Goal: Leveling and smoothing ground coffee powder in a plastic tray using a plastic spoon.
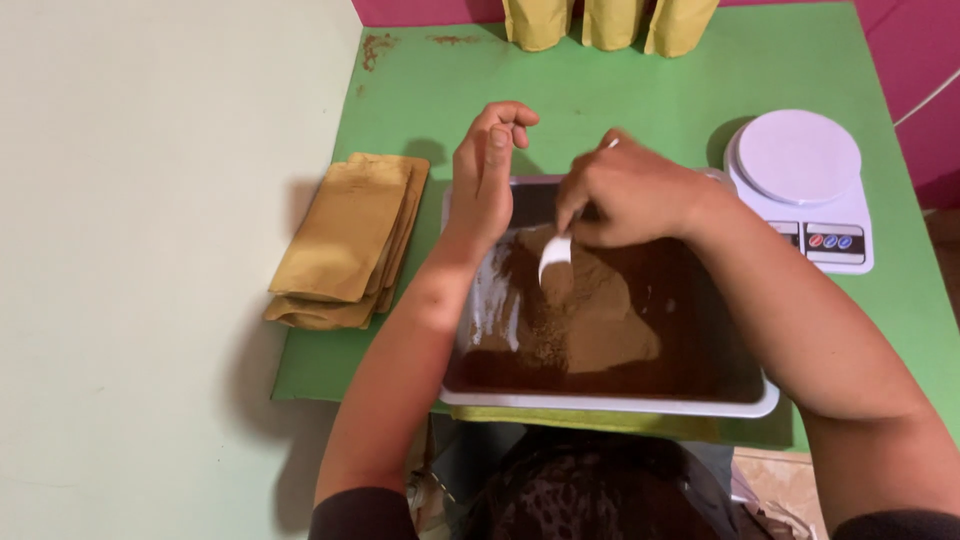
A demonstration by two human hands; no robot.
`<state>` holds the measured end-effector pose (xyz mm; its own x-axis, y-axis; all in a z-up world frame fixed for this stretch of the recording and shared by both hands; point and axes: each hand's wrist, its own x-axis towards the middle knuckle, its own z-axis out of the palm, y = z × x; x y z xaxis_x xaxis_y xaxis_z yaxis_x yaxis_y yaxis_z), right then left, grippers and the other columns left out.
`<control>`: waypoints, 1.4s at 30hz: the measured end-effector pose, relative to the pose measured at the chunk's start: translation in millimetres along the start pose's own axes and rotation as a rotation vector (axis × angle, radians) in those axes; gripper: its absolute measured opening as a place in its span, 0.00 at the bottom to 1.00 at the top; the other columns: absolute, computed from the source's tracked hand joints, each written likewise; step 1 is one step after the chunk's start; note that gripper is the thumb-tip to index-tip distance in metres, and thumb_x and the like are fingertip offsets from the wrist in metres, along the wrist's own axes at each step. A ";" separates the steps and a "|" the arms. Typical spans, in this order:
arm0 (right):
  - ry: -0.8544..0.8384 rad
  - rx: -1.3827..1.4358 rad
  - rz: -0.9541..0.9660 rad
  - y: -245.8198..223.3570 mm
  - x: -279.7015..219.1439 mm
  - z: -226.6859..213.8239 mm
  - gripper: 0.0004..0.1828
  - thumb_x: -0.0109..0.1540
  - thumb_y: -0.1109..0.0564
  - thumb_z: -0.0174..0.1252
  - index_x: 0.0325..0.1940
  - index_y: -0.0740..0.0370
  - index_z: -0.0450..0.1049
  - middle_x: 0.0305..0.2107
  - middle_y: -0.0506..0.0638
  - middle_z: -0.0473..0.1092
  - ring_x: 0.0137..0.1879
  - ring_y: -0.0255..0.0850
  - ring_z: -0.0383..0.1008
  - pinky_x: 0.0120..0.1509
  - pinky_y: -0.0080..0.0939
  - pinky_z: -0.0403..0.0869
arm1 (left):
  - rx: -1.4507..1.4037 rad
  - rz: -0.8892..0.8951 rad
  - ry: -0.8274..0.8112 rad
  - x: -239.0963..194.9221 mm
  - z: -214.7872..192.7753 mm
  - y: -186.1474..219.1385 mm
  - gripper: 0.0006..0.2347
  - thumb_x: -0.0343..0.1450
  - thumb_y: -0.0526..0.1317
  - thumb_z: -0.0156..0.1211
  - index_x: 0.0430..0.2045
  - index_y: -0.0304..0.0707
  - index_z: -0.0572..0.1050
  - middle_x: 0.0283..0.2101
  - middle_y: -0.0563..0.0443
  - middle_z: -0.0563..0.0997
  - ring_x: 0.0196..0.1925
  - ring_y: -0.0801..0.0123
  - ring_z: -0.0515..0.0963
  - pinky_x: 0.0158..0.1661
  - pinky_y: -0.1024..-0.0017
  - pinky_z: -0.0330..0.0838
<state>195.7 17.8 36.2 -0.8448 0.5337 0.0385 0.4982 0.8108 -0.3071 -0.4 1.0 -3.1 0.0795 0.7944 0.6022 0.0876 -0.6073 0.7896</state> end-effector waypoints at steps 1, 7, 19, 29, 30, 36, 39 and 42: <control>0.001 -0.007 -0.003 6.5 5.4 12.3 0.11 0.55 0.55 0.62 0.31 0.40 0.87 0.33 0.30 0.83 0.45 0.30 0.81 0.59 0.54 0.62 | 0.000 0.007 0.004 2.2 1.0 -0.7 0.26 0.78 0.63 0.34 0.43 0.40 0.73 0.35 0.56 0.68 0.39 0.73 0.67 0.45 0.74 0.61; 0.145 -0.400 -0.163 -8.9 36.4 95.2 0.05 0.49 0.56 0.68 0.28 0.47 0.82 0.27 0.46 0.78 0.40 0.53 0.77 0.46 0.58 0.72 | 0.028 -0.020 -0.012 0.8 -0.3 4.4 0.25 0.78 0.61 0.34 0.42 0.39 0.73 0.35 0.56 0.68 0.40 0.73 0.68 0.46 0.74 0.61; 0.219 -0.102 0.123 22.7 -13.4 1.1 0.13 0.56 0.57 0.58 0.37 0.44 0.86 0.33 0.41 0.82 0.39 0.42 0.81 0.48 0.48 0.74 | -0.002 -0.034 0.006 0.1 -2.2 3.6 0.29 0.76 0.66 0.33 0.41 0.40 0.73 0.35 0.57 0.69 0.43 0.72 0.69 0.50 0.73 0.61; -0.020 -0.614 0.193 56.8 -78.3 48.8 0.11 0.56 0.54 0.54 0.33 0.40 0.81 0.30 0.36 0.78 0.41 0.44 0.78 0.49 0.51 0.74 | 0.106 -0.026 -0.065 6.3 0.8 -1.9 0.31 0.74 0.67 0.28 0.43 0.40 0.74 0.36 0.53 0.74 0.40 0.65 0.75 0.43 0.68 0.66; 0.003 -0.390 0.149 54.4 -79.4 52.0 0.14 0.54 0.57 0.56 0.35 0.43 0.85 0.34 0.36 0.81 0.41 0.46 0.77 0.51 0.50 0.75 | 0.097 -0.014 -0.079 6.9 0.4 0.2 0.31 0.75 0.66 0.29 0.42 0.39 0.74 0.26 0.56 0.69 0.34 0.68 0.71 0.38 0.69 0.64; -0.561 0.136 0.279 -0.6 -74.9 38.2 0.10 0.59 0.52 0.61 0.35 0.40 0.89 0.36 0.32 0.87 0.43 0.28 0.88 0.51 0.35 0.79 | 0.040 0.002 -0.080 7.0 6.9 -11.8 0.32 0.75 0.65 0.30 0.43 0.34 0.75 0.20 0.58 0.67 0.21 0.74 0.67 0.31 0.72 0.65; -0.614 0.279 0.286 -10.0 -70.4 33.7 0.09 0.59 0.55 0.61 0.36 0.49 0.88 0.34 0.38 0.87 0.39 0.30 0.87 0.46 0.33 0.80 | 0.084 0.010 -0.067 5.7 2.2 -1.1 0.29 0.75 0.63 0.32 0.41 0.38 0.75 0.39 0.51 0.81 0.46 0.63 0.78 0.44 0.67 0.70; -0.319 0.327 0.251 -3.6 -72.5 7.2 0.08 0.59 0.55 0.63 0.35 0.52 0.88 0.34 0.41 0.87 0.38 0.33 0.88 0.46 0.34 0.82 | 0.079 0.004 -0.061 4.0 0.0 6.0 0.26 0.75 0.61 0.33 0.39 0.40 0.75 0.28 0.56 0.76 0.40 0.65 0.75 0.41 0.68 0.67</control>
<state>253.7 -25.6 27.7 -0.7498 0.5611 -0.3506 0.6493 0.5222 -0.5529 0.4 0.6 4.0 0.1398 0.7912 0.5953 0.1645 -0.6115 0.7740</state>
